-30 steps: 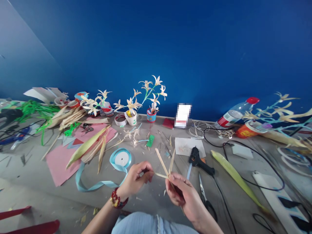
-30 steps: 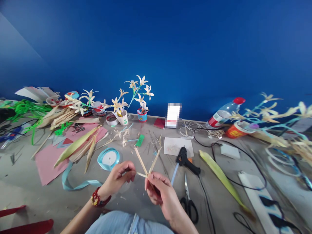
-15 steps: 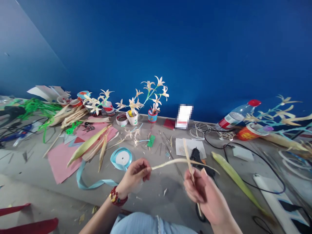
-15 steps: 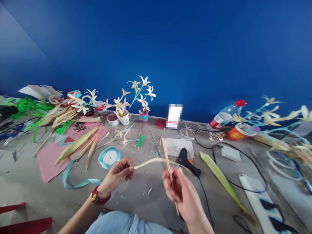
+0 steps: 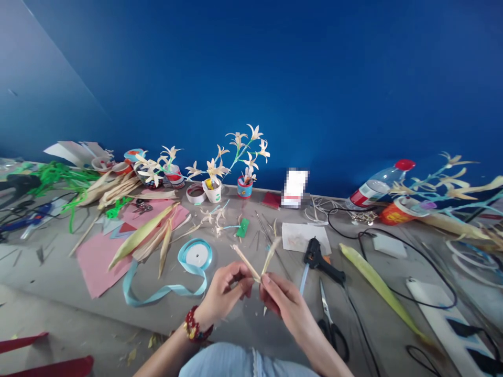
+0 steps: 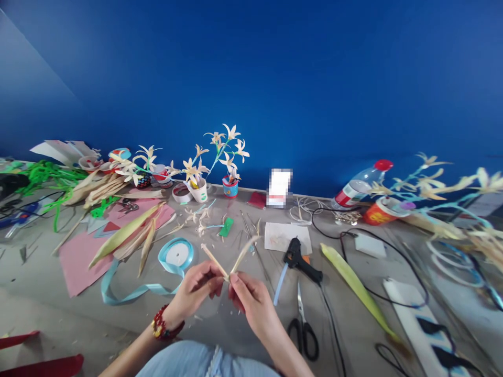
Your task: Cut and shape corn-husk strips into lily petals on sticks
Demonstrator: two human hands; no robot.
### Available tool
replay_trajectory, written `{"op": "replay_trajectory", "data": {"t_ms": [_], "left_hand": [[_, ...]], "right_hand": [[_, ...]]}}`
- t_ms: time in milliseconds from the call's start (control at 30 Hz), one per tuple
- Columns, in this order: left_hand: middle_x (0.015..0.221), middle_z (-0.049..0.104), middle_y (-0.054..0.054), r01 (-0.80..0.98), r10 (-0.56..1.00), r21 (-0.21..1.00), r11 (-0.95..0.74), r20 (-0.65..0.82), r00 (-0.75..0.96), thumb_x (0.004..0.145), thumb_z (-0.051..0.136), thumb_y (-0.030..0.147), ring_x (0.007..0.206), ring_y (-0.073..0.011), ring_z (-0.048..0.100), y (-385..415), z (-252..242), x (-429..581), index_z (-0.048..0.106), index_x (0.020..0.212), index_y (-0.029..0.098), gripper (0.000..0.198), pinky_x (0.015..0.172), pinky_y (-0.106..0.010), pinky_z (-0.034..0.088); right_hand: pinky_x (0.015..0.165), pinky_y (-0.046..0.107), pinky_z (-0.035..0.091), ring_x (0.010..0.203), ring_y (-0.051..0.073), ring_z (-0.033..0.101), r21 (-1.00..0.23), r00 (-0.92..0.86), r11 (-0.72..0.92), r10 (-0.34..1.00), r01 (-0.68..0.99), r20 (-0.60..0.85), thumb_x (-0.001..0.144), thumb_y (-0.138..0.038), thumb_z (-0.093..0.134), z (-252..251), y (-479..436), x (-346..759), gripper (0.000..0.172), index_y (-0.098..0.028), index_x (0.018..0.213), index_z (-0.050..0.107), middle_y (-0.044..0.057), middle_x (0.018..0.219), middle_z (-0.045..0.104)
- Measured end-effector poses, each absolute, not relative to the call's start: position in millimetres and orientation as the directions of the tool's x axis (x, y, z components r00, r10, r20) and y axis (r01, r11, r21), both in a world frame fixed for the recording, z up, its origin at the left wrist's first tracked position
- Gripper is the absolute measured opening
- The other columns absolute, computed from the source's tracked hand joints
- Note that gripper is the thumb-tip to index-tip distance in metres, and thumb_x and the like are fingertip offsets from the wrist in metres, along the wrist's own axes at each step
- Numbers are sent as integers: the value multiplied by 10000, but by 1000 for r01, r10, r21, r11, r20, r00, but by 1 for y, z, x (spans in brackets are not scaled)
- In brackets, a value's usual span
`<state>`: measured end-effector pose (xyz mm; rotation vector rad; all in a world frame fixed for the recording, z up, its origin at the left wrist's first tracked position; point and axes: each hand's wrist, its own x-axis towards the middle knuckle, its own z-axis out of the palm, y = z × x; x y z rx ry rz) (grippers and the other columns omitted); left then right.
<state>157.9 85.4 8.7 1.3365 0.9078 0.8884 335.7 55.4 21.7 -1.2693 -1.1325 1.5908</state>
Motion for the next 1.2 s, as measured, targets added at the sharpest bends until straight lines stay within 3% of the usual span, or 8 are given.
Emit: {"op": "replay_trajectory", "data": {"t_ms": [167,333,500,600,733,933,1100,1200], "left_hand": [[576,583,14,-69,928,988,142,-108,356,894,633,381,505,-74,478,87,-1,154,553,777,153,268,505,-183,372],[625,623,-13,-45,952,998,49,-33,304,909,608,387,526,-96,533,86,3,143,580,808,154,256,525,-205,425],[698,640,-10,228,925,958,-174,239,-296,893,609,398,587,-138,584,88,-5,65,588,883,186,213,586,-247,490],[753,659,-21,606,782,792,73,331,-527,942,486,405,615,-147,602,87,-19,8,576,1010,184,248,597,-241,483],[726,680,-24,813,829,488,317,273,-487,917,500,345,652,-169,619,83,-33,-29,642,907,205,199,607,-241,414],[719,700,-29,891,897,305,337,185,-403,926,497,395,627,-193,610,86,-27,-36,721,936,234,276,558,-258,352],[1088,707,-105,938,914,168,304,225,-337,947,447,329,915,-245,638,119,-17,-53,692,1092,198,313,743,-300,437],[1072,700,-123,963,941,84,254,209,-267,897,510,279,1012,-285,615,141,-19,-57,701,1044,185,258,813,-332,447]], "right_hand": [[397,215,171,407,70,258,-911,-45,-370,929,-185,-368,795,-695,610,29,56,348,557,-190,576,523,-58,471,399],[443,224,326,490,125,425,-961,53,-268,963,76,-264,807,-666,617,20,56,361,489,-195,675,633,-27,545,479],[450,228,357,491,135,429,-955,128,-161,983,248,-133,847,-663,560,8,55,388,485,-192,850,677,-37,546,452],[464,229,389,508,144,461,-952,148,-144,983,271,-106,847,-669,556,5,56,399,492,-194,873,681,-24,565,477],[458,232,401,501,148,471,-941,57,-107,994,321,-94,862,-651,549,-2,57,396,465,-204,864,676,-21,570,485],[466,223,410,527,154,508,-916,-8,-80,996,394,-91,887,-629,527,-9,54,391,437,-215,882,666,-12,595,518],[466,220,412,501,149,513,-887,-13,-65,997,458,-79,893,-628,509,-7,52,394,434,-219,843,645,-21,573,515],[520,226,447,515,156,545,-863,-15,-42,998,503,-57,894,-626,504,-6,52,391,423,-226,806,611,-19,571,538]]}}
